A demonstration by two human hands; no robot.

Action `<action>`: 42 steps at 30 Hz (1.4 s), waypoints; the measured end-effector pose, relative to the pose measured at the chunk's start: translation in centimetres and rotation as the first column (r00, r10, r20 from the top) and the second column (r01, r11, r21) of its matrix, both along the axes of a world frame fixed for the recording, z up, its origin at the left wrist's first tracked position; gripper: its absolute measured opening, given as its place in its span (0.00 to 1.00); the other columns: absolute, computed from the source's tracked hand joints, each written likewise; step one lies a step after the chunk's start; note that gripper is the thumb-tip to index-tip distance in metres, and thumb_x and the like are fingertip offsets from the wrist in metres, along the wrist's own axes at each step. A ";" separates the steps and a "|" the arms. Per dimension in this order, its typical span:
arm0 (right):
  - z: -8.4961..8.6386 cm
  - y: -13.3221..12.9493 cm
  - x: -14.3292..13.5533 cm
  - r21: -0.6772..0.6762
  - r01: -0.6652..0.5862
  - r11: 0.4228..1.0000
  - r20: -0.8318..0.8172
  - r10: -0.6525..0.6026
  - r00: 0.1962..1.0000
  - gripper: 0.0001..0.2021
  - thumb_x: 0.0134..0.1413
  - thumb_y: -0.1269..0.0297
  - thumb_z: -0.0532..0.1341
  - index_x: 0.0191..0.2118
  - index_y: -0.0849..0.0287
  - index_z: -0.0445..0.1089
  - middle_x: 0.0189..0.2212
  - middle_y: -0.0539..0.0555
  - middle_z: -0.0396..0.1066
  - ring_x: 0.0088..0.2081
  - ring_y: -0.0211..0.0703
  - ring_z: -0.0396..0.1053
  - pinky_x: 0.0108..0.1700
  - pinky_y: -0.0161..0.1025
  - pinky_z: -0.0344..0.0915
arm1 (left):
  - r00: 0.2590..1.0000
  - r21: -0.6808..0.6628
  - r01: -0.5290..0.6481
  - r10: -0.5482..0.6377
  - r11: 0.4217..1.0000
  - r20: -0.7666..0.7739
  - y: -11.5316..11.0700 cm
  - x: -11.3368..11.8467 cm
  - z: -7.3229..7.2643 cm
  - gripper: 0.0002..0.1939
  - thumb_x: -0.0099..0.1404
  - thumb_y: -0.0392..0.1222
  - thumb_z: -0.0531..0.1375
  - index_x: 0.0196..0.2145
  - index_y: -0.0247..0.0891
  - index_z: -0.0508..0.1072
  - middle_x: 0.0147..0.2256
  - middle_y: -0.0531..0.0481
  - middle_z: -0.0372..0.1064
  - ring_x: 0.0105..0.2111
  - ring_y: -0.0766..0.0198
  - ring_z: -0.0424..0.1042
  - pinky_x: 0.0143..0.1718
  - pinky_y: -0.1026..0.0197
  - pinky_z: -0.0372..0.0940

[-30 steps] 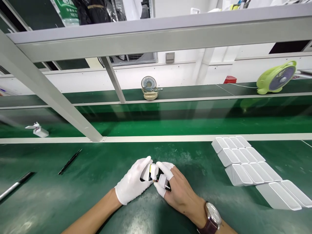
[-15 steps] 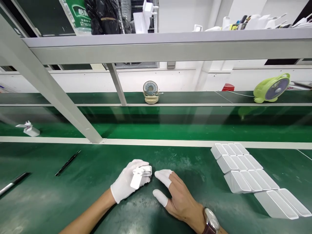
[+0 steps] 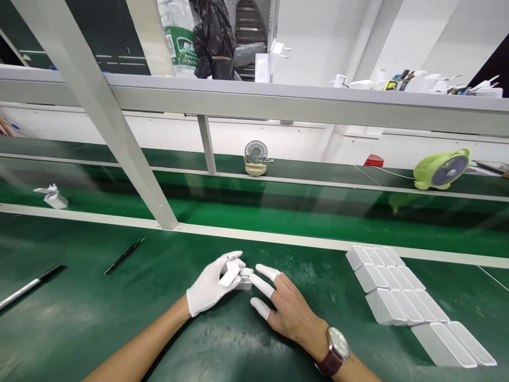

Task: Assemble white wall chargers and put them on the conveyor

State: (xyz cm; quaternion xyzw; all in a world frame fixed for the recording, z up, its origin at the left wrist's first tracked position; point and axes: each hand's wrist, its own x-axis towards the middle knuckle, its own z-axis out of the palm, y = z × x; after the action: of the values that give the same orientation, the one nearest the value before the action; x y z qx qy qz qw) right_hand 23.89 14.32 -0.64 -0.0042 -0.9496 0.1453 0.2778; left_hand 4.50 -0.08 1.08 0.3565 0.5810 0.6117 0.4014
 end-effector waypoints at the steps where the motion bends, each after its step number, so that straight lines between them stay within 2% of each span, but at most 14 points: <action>1: 0.2 0.0 -0.3 0.010 -0.002 1.000 0.032 0.002 0.999 0.29 0.66 0.63 0.60 0.69 0.53 0.55 0.62 0.63 0.64 0.59 0.54 0.68 0.58 0.53 0.72 | 0.998 -0.018 -0.003 0.002 1.000 -0.060 -0.1 -0.2 0.0 0.33 0.60 0.49 0.69 0.59 0.37 0.67 0.46 0.42 0.73 0.44 0.53 0.75 0.49 0.47 0.71; 4: 0.3 0.3 -1.2 0.019 -0.019 1.000 0.072 0.018 0.997 0.29 0.66 0.62 0.59 0.70 0.51 0.54 0.63 0.62 0.62 0.59 0.53 0.68 0.58 0.53 0.71 | 0.989 -0.054 0.006 -0.014 0.999 -0.146 -0.2 -0.5 0.2 0.29 0.67 0.53 0.62 0.59 0.36 0.67 0.46 0.43 0.74 0.46 0.53 0.74 0.52 0.49 0.68; 7: -0.3 0.6 -1.6 -0.001 -0.037 0.999 0.083 0.037 0.996 0.26 0.67 0.63 0.58 0.68 0.50 0.57 0.64 0.62 0.61 0.60 0.52 0.67 0.59 0.53 0.71 | 0.983 -0.040 0.051 -0.057 0.998 -0.175 -0.2 -0.8 0.6 0.26 0.69 0.54 0.59 0.58 0.36 0.68 0.47 0.43 0.74 0.48 0.54 0.73 0.52 0.51 0.67; 14: -1.9 0.5 -1.7 -0.122 -0.086 0.989 0.035 0.091 0.995 0.21 0.68 0.66 0.57 0.65 0.52 0.62 0.63 0.61 0.61 0.62 0.49 0.64 0.61 0.49 0.69 | 0.993 -0.071 0.110 -0.112 0.991 -0.034 0.0 -1.4 0.2 0.29 0.65 0.52 0.65 0.58 0.35 0.68 0.48 0.41 0.75 0.47 0.53 0.74 0.49 0.54 0.67; 22: -1.4 0.2 -1.8 -0.163 -0.102 0.981 0.006 0.104 0.995 0.21 0.67 0.67 0.58 0.63 0.52 0.62 0.61 0.61 0.63 0.61 0.50 0.66 0.61 0.48 0.69 | 0.985 -0.121 0.168 -0.170 0.978 -0.004 0.1 -1.7 0.8 0.32 0.64 0.52 0.66 0.60 0.36 0.65 0.51 0.40 0.72 0.48 0.53 0.72 0.47 0.55 0.66; 30: -1.2 0.4 -1.6 -0.210 -0.117 0.971 0.033 0.127 0.991 0.24 0.68 0.67 0.58 0.66 0.48 0.59 0.59 0.59 0.66 0.58 0.49 0.69 0.58 0.50 0.71 | 0.973 -0.135 0.226 -0.230 0.965 -0.016 0.3 -2.6 0.3 0.33 0.64 0.49 0.66 0.62 0.37 0.63 0.52 0.41 0.72 0.47 0.55 0.72 0.46 0.56 0.66; 35: -1.2 0.2 -2.3 -0.287 -0.124 0.950 0.025 0.137 0.990 0.24 0.68 0.65 0.58 0.66 0.51 0.59 0.63 0.60 0.63 0.63 0.49 0.64 0.62 0.49 0.67 | 0.978 -0.109 0.208 -0.207 0.972 0.019 0.3 -2.7 0.4 0.35 0.62 0.51 0.68 0.62 0.36 0.64 0.52 0.39 0.72 0.51 0.52 0.72 0.52 0.52 0.65; 40: -1.8 -0.1 -3.2 -0.256 -0.179 0.950 -0.094 0.160 0.983 0.23 0.67 0.67 0.59 0.65 0.49 0.61 0.62 0.59 0.65 0.62 0.48 0.65 0.60 0.47 0.70 | 0.973 -0.060 0.230 -0.228 0.971 0.042 0.0 -2.9 0.0 0.46 0.53 0.51 0.74 0.64 0.36 0.61 0.52 0.39 0.71 0.51 0.50 0.72 0.55 0.48 0.64; 42: -2.2 -0.3 -3.4 -0.240 -0.189 0.952 -0.132 0.162 0.978 0.23 0.67 0.69 0.58 0.65 0.49 0.61 0.60 0.58 0.67 0.61 0.47 0.67 0.59 0.46 0.71 | 0.971 -0.031 0.237 -0.237 0.971 0.005 -0.1 -3.1 -0.2 0.46 0.55 0.56 0.72 0.64 0.36 0.61 0.52 0.40 0.71 0.52 0.50 0.71 0.56 0.47 0.63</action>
State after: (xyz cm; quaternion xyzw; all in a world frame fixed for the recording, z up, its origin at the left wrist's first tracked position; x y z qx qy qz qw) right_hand 20.47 14.01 -2.87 0.0533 -0.9033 0.2884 0.3131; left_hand 1.42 -0.22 0.83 0.4166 0.5435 0.5504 0.4775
